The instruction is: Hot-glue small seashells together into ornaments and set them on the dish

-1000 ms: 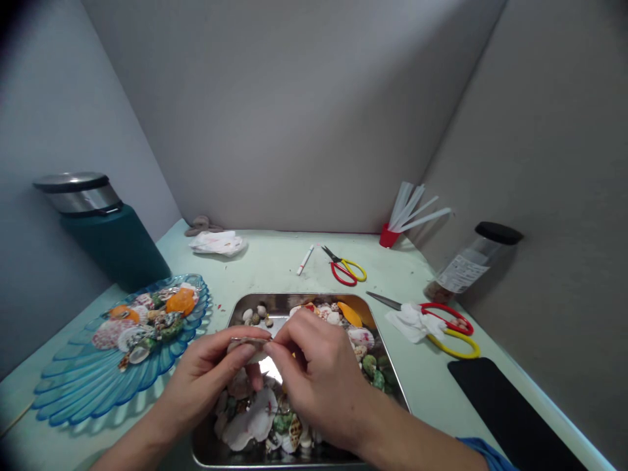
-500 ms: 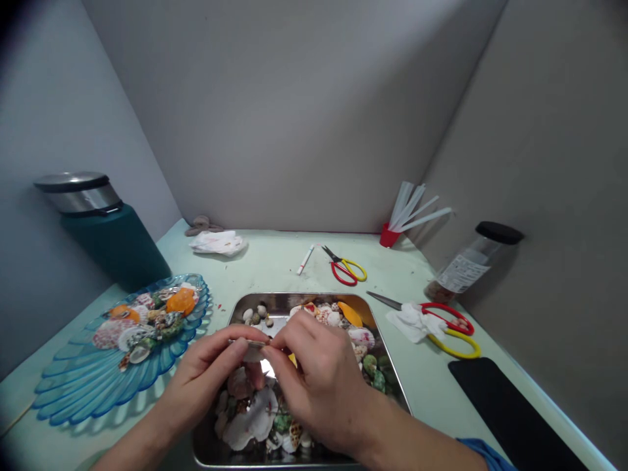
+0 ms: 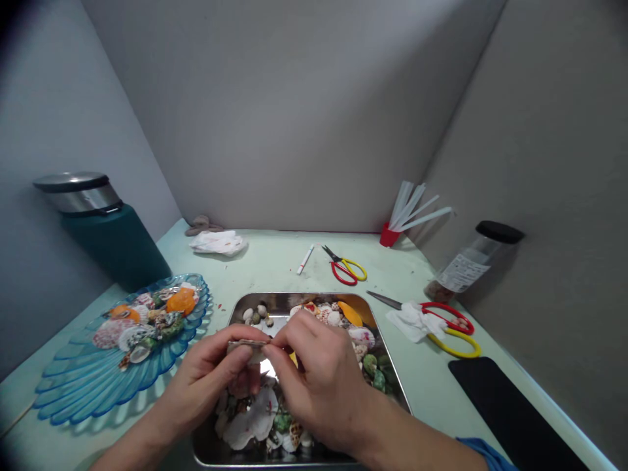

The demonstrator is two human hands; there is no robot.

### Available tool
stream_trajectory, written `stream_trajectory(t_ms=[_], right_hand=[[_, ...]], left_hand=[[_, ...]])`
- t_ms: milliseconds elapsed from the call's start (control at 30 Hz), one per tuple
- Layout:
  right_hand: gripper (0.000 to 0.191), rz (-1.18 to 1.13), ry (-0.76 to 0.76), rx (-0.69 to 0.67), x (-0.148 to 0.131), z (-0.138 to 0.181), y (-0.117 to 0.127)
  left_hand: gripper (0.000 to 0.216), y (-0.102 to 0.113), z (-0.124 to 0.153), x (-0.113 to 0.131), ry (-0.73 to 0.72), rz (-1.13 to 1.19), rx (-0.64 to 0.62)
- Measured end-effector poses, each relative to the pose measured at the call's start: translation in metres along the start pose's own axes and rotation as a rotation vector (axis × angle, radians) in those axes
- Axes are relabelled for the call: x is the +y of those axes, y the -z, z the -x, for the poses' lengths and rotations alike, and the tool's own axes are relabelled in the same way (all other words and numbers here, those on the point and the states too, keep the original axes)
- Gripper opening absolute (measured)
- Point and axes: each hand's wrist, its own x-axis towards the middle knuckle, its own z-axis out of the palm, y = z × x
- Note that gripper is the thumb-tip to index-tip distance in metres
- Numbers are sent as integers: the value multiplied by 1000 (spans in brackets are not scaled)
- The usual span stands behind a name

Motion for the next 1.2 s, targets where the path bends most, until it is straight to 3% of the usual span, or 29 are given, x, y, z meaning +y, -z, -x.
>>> stream_trajectory(t_ms=[433,733,833,1200], right_hand=[[13,4,-5,-26,1,0,-1],[17,31,-39,-20,1,-1,-1],[10,40,-63,-8,2,-1,-2],[23,122,111,-38,5,2,-1]], left_hand=[[21,-3,0,1,21,73,9],[25,-2,-1,0,56,-41,-6],[26,-3,-1,0,79,-1,-3],[27,-3,-1,3,110,7,13]])
